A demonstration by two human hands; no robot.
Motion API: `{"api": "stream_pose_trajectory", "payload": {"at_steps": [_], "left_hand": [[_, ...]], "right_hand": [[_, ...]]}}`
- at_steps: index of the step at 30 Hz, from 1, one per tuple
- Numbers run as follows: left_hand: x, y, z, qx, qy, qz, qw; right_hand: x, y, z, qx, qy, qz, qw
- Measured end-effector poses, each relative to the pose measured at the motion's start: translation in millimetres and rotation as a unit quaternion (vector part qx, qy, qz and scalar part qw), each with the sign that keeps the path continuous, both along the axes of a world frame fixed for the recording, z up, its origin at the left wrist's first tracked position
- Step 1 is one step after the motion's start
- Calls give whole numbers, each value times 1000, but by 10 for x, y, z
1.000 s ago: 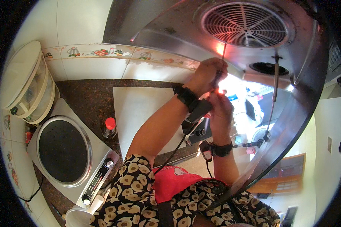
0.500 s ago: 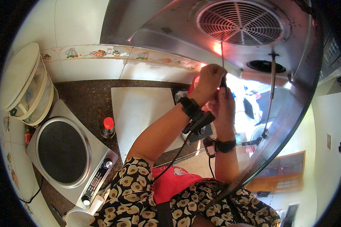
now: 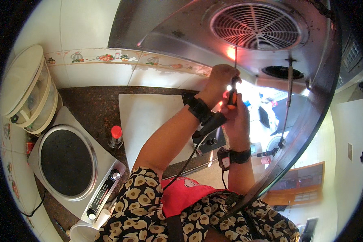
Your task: The person uses a screwdriver to remove screws from the underside of a kitchen range hood. They work on multiple screw locations, unscrewing each one and setting the screwdriver down briefly before continuing.
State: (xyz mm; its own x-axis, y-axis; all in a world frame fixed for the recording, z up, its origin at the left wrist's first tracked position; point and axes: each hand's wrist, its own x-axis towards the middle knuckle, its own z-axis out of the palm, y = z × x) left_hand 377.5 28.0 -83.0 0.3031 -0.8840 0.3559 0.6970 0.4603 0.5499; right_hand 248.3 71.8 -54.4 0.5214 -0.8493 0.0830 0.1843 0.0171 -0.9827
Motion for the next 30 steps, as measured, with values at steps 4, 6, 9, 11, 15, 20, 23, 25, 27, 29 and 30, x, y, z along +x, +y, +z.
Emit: {"api": "stream_pose_trajectory", "payload": {"at_steps": [4,6,9,11,15,20,23,25,27,29,30], "left_hand": [[12,-81,-26,34,-2,-25,999],[7,-99,-29,24,-1,-31,999],[5,-101,-21,37,20,-18,999],[27,-93,-20,15,-4,-28,999],[17,-118,-25,-11,14,-52,998],[-103,-188,-45,25,-132,85,987],[-162,-191,-9,-20,-210,243,947],[-145,-162,20,11,-144,141,979],[-132,-109,40,39,-49,36,997],[-112,-75,42,62,71,-63,994],[-115,-60,26,47,52,-69,995]], "right_hand": [[84,39,17,59,-17,-20,998],[74,4,24,61,-30,14,998],[60,-56,-69,91,-62,-22,994],[3,-124,-86,217,-123,64,966],[-83,-298,-125,223,-152,118,956],[-99,-461,-184,-421,275,-150,851],[-100,-434,-200,-463,349,-206,788],[-153,-364,-126,-289,301,-132,899],[-187,-254,-77,43,9,-54,998],[-220,-150,-10,102,-1,33,994],[-220,-118,19,84,21,20,996]]}}
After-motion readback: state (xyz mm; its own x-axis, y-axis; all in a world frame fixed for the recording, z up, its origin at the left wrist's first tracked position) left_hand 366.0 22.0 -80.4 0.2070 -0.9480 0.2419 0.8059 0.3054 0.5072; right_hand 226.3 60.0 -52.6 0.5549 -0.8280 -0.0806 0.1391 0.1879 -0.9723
